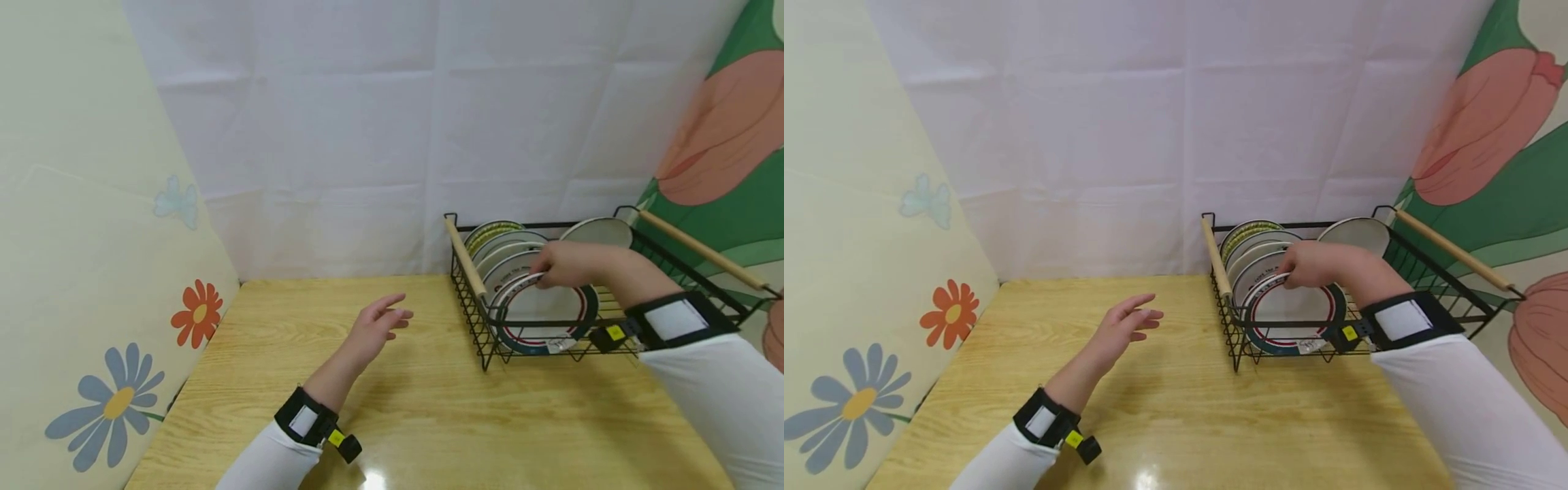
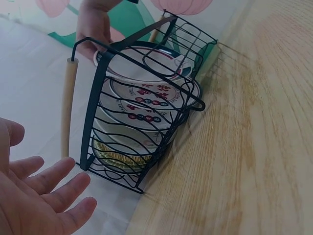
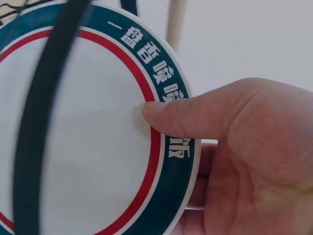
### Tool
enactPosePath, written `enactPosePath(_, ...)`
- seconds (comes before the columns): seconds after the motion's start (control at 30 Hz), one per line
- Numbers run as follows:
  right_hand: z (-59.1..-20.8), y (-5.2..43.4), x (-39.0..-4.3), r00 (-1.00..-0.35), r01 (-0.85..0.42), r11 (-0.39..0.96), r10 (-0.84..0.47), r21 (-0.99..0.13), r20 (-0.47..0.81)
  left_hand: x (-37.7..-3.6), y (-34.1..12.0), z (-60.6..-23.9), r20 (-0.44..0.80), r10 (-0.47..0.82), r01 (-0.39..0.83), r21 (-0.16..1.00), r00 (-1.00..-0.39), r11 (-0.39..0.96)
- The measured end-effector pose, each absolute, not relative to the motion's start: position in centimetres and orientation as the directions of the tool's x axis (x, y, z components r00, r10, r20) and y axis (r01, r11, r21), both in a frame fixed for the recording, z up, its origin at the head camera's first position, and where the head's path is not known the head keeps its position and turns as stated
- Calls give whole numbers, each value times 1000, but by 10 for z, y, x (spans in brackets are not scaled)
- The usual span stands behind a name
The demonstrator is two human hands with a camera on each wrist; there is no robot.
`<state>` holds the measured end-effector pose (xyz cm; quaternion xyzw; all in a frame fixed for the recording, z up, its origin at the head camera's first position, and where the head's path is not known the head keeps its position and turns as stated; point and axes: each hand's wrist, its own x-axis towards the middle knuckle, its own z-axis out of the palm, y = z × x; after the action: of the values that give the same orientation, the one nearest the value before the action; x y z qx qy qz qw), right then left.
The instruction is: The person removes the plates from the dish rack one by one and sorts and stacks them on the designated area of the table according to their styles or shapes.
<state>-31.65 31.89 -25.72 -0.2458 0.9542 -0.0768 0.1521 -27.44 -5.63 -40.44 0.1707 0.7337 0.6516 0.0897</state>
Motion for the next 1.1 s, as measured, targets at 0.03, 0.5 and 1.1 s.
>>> enactPosePath(0.03,-253,320,-317,-837,-441,870,-487,-219,-250,-274,-56,-404,89,365,130,987,-927,92)
enactPosePath(0.5,-193,346,-318,-913,-337,919,-372,-205,-167,-268,-52,-400,88,389,129,988,-917,81)
enactPosePath(1.1,-202,388,-333,-993,-83,724,-117,-685,-2,-266,-54,-389,75,391,80,997,-917,-2)
